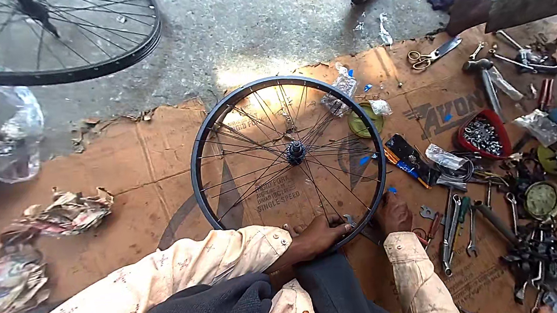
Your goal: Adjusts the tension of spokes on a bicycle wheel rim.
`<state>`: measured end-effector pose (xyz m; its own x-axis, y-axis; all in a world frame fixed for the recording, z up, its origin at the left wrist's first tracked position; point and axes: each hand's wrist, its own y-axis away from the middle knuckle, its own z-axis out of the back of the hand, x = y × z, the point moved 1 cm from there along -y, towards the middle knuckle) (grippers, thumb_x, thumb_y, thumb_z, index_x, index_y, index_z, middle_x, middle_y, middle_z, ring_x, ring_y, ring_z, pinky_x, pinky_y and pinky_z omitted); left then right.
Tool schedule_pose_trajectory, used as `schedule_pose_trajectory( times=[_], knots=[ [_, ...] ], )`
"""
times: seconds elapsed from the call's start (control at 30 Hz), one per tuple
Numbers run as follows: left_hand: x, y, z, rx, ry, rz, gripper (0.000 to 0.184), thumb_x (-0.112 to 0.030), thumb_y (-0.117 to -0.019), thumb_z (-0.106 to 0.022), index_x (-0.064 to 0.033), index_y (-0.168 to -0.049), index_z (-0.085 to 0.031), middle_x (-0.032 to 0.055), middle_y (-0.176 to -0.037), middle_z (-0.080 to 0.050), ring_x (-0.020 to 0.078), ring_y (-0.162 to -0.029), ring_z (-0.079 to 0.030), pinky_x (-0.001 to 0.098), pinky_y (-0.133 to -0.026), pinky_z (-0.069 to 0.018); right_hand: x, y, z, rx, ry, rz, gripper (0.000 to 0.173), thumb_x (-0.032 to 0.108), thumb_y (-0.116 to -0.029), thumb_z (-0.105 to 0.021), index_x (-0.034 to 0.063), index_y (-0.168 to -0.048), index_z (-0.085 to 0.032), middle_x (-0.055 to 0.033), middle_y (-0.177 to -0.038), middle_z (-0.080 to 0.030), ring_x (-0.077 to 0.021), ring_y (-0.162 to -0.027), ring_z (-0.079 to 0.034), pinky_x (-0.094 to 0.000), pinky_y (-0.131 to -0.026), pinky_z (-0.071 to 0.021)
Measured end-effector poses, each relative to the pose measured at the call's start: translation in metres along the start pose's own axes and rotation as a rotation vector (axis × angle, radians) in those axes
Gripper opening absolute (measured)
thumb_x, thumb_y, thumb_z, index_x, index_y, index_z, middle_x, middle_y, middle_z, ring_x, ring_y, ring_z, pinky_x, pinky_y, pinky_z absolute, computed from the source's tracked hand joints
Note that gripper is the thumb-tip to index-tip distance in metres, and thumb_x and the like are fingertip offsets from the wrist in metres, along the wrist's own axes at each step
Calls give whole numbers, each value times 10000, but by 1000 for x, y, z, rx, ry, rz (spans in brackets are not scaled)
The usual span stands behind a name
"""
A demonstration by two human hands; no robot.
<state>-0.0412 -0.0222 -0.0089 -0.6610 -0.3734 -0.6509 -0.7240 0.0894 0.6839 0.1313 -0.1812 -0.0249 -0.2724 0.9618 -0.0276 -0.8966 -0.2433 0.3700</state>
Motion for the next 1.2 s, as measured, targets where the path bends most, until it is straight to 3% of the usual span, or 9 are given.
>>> schedule_pose_trajectory(
  times=[0.17,0.23,0.3,0.4,0.5,0.67,0.8,0.93,1.2],
  knots=[
    [1,2,2,-9,21,18,260,-299,-1023,-652,-64,-1130,-681,49,-996,-728,124,-876,-711,304,-828,-592,-19,16,12,-151,-305,116,172,115,-919,-653,11,-1039,-718,-199,-964,-714,-394,-909,-697,-620,-800,-544],
    [1,2,3,-8,21,26,253,-287,-1025,-648,-55,-1124,-674,54,-993,-726,125,-874,-712,308,-832,-594,-28,35,6,-201,-572,119,189,78,-954,-622,24,-1093,-737,-151,-990,-724,-295,-893,-700,-537,-818,-563],
    [3,2,4,-8,20,25,250,-280,-1023,-652,-49,-1116,-674,57,-977,-726,128,-866,-711,308,-826,-593,-28,61,-8,-155,-929,-7,192,102,-1007,-610,36,-1146,-724,-92,-984,-738,-183,-847,-713,-391,-796,-606],
    [3,2,5,2,26,29,233,-256,-1016,-663,-43,-1111,-676,64,-966,-725,136,-859,-710,308,-817,-592,-11,109,-24,-128,-1386,-94,211,16,-996,-591,-48,-1169,-694,-147,-979,-738,-216,-826,-726,-367,-785,-629],
    [1,5,6,23,16,51,242,-255,-1027,-648,-35,-1127,-668,72,-980,-723,144,-868,-707,318,-816,-591,11,142,-35,-105,-1593,-169,181,-55,-955,-609,-93,-1115,-685,-160,-927,-741,-213,-788,-731,-349,-753,-635],
    [0,7,6,21,8,72,231,-240,-1037,-627,-40,-1148,-653,81,-991,-709,161,-880,-695,341,-816,-582,40,158,-34,-87,-1645,-246,132,-108,-904,-648,-86,-1025,-694,-113,-895,-736,-131,-766,-700,-272,-732,-610],
    [1,7,6,-6,-27,61,220,-256,-1032,-637,-51,-1108,-660,64,-925,-700,141,-816,-674,320,-774,-564,45,152,-38,-44,-1716,-279,126,-120,-895,-653,-88,-1012,-690,-115,-851,-723,-100,-666,-647,-237,-629,-567],
    [-1,7,5,-2,-32,67,237,-257,-1034,-634,-39,-1127,-643,68,-931,-700,139,-821,-682,320,-785,-573,45,153,-36,-51,-1710,-240,127,-130,-885,-643,-86,-998,-683,-114,-851,-719,-112,-678,-657,-243,-638,-577],
    [-2,8,4,-9,-55,67,238,-266,-1031,-635,-42,-1104,-660,72,-907,-697,142,-802,-677,325,-775,-570,47,155,-40,-72,-1615,-179,128,-97,-876,-661,-86,-1002,-676,-141,-901,-717,-173,-796,-699,-300,-756,-612]
  ],
)
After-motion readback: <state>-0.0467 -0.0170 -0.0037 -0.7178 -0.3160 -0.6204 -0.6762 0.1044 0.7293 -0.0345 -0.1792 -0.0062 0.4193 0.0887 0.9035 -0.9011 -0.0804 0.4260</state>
